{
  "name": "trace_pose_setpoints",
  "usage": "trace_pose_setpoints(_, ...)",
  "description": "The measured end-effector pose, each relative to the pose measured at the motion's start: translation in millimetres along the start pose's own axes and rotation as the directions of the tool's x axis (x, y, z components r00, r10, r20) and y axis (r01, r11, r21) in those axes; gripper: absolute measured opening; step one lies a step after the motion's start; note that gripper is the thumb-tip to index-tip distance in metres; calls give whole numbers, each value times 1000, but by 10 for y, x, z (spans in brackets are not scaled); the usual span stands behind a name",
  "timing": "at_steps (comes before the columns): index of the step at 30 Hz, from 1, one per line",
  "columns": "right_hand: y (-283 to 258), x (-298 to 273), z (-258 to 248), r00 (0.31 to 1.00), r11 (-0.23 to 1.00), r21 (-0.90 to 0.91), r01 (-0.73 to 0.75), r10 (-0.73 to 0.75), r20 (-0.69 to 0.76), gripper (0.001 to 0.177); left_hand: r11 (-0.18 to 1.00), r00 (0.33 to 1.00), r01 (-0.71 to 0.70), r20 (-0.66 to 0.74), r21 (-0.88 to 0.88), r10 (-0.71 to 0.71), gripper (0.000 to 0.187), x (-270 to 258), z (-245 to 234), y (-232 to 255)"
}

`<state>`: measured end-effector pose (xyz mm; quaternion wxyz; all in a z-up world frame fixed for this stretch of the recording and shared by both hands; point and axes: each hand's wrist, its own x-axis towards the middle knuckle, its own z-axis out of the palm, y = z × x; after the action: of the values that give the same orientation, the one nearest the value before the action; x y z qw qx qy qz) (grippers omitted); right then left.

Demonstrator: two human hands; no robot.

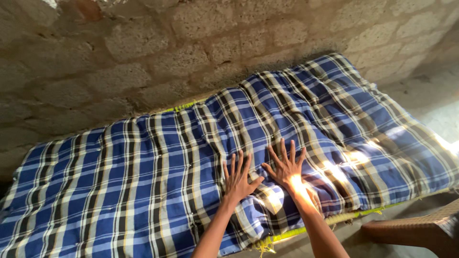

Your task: The person unfolds a blue and white plaid mattress cover on a colorful woven mat, smooths it out, and folds it neatly. They then pick up a brown and white patterned cloth from a nearby table and fold it as well.

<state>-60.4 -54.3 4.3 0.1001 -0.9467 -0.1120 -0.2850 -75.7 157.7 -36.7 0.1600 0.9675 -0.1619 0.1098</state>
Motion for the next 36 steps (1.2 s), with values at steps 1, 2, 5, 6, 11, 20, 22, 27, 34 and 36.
trace_pose_setpoints(1, -31, -48, 35, 1000, 1000, 10, 24, -25, 12, 75, 999, 1000, 0, -7, 38, 0, 100, -48, -12, -45)
trace_pose_setpoints(2, -60, -83, 77, 999, 999, 20, 46, -46, 22, 73, 997, 1000, -3, -14, 77, 5, 98, -90, -31, -95)
trace_pose_setpoints(5, -201, -144, 205, 994, 999, 25, 39, -41, 97, 75, 996, 996, 70, -53, 52, -68, 96, -262, -108, -252)
trace_pose_setpoints(6, -274, -153, 243, 991, 999, 23, 25, -27, 130, 77, 995, 995, 89, -51, 55, -86, 94, -311, -134, -297)
trace_pose_setpoints(11, -511, -185, 291, 997, 997, 71, -4, -2, 79, 79, 993, 988, 115, -106, 30, -111, 89, -443, -286, -429)
trace_pose_setpoints(20, -29, 161, 434, 973, 990, 31, -134, 126, 194, 59, 940, 932, 340, 125, 27, -341, 58, -42, -333, -439)
trace_pose_setpoints(22, 296, 352, 494, 986, 987, 41, -155, 152, 64, 56, 969, 969, 243, -46, -36, -244, 53, 237, -280, -597)
trace_pose_setpoints(27, 974, 919, 654, 896, 950, -93, -300, 313, 316, 62, 992, 981, -2, -191, -123, -22, 71, 827, -242, -1014)
trace_pose_setpoints(34, 1334, 931, 817, 714, 886, -154, -438, 447, 539, 68, 941, 906, 260, 280, 218, -316, 72, 885, -276, -1157)
trace_pose_setpoints(36, 1399, 923, 887, 721, 875, -143, -462, 465, 514, 69, 933, 903, 307, 252, 190, -349, 75, 818, -224, -1172)
